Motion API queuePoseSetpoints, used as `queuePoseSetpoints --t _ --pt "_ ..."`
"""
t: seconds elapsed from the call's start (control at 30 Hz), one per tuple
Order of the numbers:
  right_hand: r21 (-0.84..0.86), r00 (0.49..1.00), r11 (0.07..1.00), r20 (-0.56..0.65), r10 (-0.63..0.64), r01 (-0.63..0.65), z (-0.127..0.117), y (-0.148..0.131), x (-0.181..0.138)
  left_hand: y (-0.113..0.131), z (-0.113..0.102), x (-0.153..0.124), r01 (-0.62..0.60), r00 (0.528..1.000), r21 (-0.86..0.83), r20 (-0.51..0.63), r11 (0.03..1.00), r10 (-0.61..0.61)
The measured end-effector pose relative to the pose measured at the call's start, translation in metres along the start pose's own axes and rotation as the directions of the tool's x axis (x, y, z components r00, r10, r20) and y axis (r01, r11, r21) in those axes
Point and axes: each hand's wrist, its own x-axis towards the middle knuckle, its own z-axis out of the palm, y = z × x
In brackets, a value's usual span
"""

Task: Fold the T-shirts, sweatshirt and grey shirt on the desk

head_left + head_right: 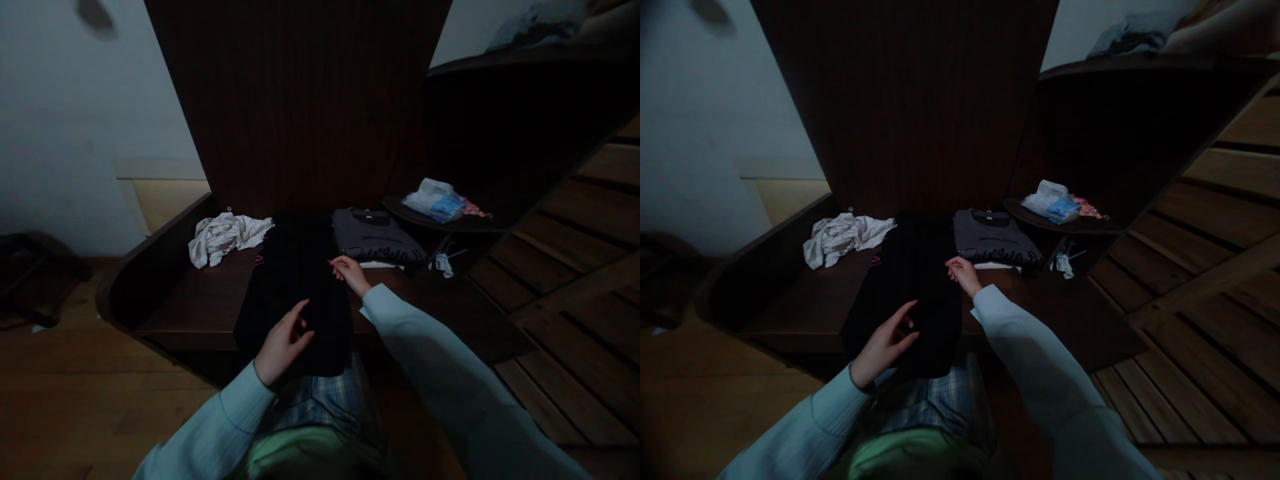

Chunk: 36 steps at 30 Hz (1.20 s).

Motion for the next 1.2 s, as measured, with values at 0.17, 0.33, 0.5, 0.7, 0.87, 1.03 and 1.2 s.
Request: queuePoseSetpoints --t 0.17,0.33,0.5,0.7,0.87,1.03,1.2 --pt "-0.258 0.972 0.948 -0.092 -0.217 0.187 -0.003 0.003 -0.005 0.0 -0.003 0.003 -0.039 0.993 0.151 0.119 0.988 0.021" --pt "-0.551 0.89 0.699 0.294 -0.348 0.456 0.002 0.002 -0.017 -0.003 0.0 -0.001 0.077 0.976 -0.081 0.212 0.994 -0.059" --pt "-0.714 0.801 0.371 0.569 -0.186 0.593 0.006 -0.001 -0.025 0.0 -0.008 -0.004 0.049 0.927 0.032 0.37 0.998 -0.057" --pt "-0.72 0.798 0.35 0.571 -0.192 0.6 0.006 0.003 -0.023 0.026 -0.023 0.02 -0.225 0.946 0.359 0.305 0.906 0.114" --pt "-0.624 0.841 0.564 0.409 -0.354 0.541 0.002 0.007 -0.019 0.009 -0.016 0.056 -0.368 0.93 0.622 0.248 0.691 0.272" --pt "-0.467 0.89 0.769 0.098 -0.446 0.437 -0.009 0.006 -0.023 -0.024 -0.013 0.069 -0.326 0.944 0.716 0.21 0.618 0.255" --pt "-0.447 0.901 0.788 0.111 -0.42 0.423 -0.014 0.003 -0.037 -0.028 -0.016 0.076 -0.299 0.953 0.735 0.194 0.608 0.235"
